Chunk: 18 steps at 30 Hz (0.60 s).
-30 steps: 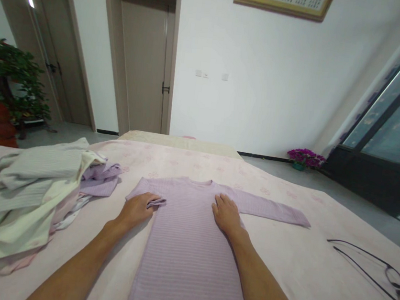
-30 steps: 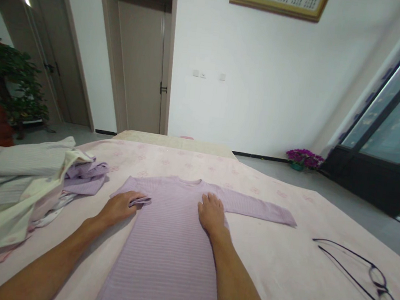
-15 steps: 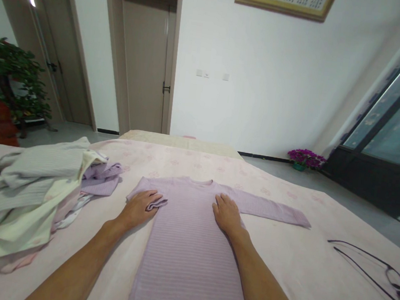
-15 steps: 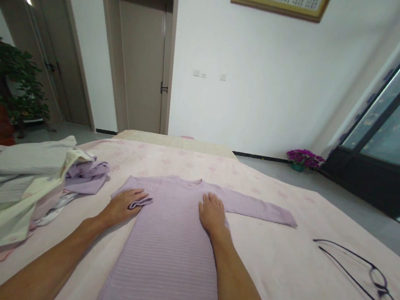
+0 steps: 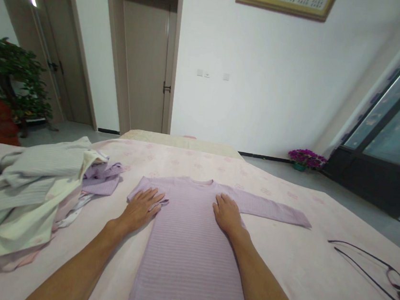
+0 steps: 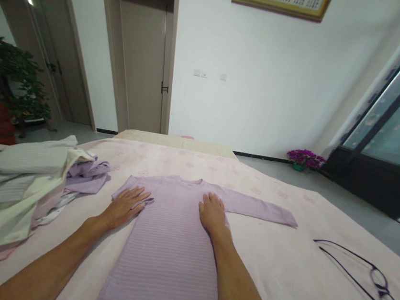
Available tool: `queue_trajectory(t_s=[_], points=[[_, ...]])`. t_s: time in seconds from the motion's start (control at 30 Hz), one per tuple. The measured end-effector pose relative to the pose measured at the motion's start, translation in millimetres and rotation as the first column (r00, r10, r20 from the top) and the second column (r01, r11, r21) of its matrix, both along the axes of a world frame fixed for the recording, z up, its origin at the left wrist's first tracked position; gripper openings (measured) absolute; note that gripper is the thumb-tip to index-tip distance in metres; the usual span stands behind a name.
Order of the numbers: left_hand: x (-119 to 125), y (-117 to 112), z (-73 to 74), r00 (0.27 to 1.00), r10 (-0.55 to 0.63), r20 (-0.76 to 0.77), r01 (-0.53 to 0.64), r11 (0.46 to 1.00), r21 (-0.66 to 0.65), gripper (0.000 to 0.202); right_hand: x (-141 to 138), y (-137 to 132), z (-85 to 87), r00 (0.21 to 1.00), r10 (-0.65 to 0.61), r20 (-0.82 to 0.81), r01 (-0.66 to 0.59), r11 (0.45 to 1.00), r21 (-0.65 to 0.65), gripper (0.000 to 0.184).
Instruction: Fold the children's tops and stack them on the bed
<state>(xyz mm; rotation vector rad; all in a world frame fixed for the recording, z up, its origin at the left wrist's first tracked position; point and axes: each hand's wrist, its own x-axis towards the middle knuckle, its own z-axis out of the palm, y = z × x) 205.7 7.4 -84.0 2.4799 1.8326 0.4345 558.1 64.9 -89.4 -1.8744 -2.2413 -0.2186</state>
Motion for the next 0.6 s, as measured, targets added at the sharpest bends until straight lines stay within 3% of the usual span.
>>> queue_trajectory(t_s=[0.17,0.6], points=[[4.7,-2.0,-0.2,0.998,0.018,-0.055,-0.018,1.0,0.004,0.052,0.0,-0.3,-1.1,1.0,-0.001,0.002,0.001,1.0,0.016,0.047],[-2.0,4.7,-8.5,0.997,-0.065,0.032,0.063,0.996,0.057,0.048,0.2,1.0,-2.4,1.0,-0.002,-0.001,0.002,1.0,0.011,0.048]])
